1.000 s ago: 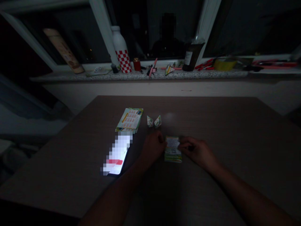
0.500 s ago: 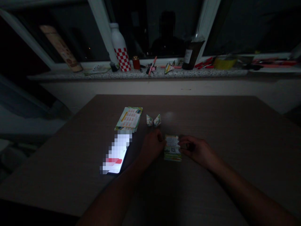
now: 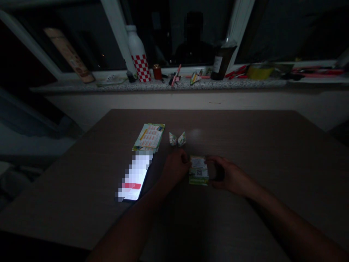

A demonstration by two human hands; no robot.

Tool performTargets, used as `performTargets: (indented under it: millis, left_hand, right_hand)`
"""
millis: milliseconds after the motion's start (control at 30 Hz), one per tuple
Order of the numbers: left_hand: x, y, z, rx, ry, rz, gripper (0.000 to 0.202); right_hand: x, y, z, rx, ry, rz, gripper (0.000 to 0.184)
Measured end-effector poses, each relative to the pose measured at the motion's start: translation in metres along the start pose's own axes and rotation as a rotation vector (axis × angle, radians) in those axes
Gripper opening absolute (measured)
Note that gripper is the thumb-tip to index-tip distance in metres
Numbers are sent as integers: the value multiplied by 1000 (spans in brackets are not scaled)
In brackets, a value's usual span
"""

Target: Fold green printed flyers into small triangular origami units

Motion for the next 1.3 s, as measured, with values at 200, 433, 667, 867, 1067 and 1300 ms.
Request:
performTargets:
  millis: [200,433,667,867,1067,1300]
  left_hand:
    - [1,-1,1,-10,2,-10,12]
    - [0,0,1,-14,-12,-42,13]
    - [6,-5,-6,91,-81,-540,24]
    - [10,-4,-8,139,-82,-625,37]
    - [21,-14,-21,421,256,-157,49]
    - [44,-16,-35,435,619,158,18]
  right_hand:
    - [-5,-4,5,-45,50,-50,79]
    - [-3,-8,7,1,82,-105,87]
    - [7,-5,6,240,44,330,42]
    - [0,-8,2,480,7,303,16]
    - [-23,-23,-2,503,-382,-103,7]
    - [-39,-21,-3,372,-528,-305,12]
Point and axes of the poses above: each hand's wrist, its own z-axis towards the middle knuckle, its own y-axis out of the palm, x = y × z, the point moved 3 cm from there along z, towards the middle knuckle, and after that the axes turned 11 degrees about z, right-handed, at the moved point
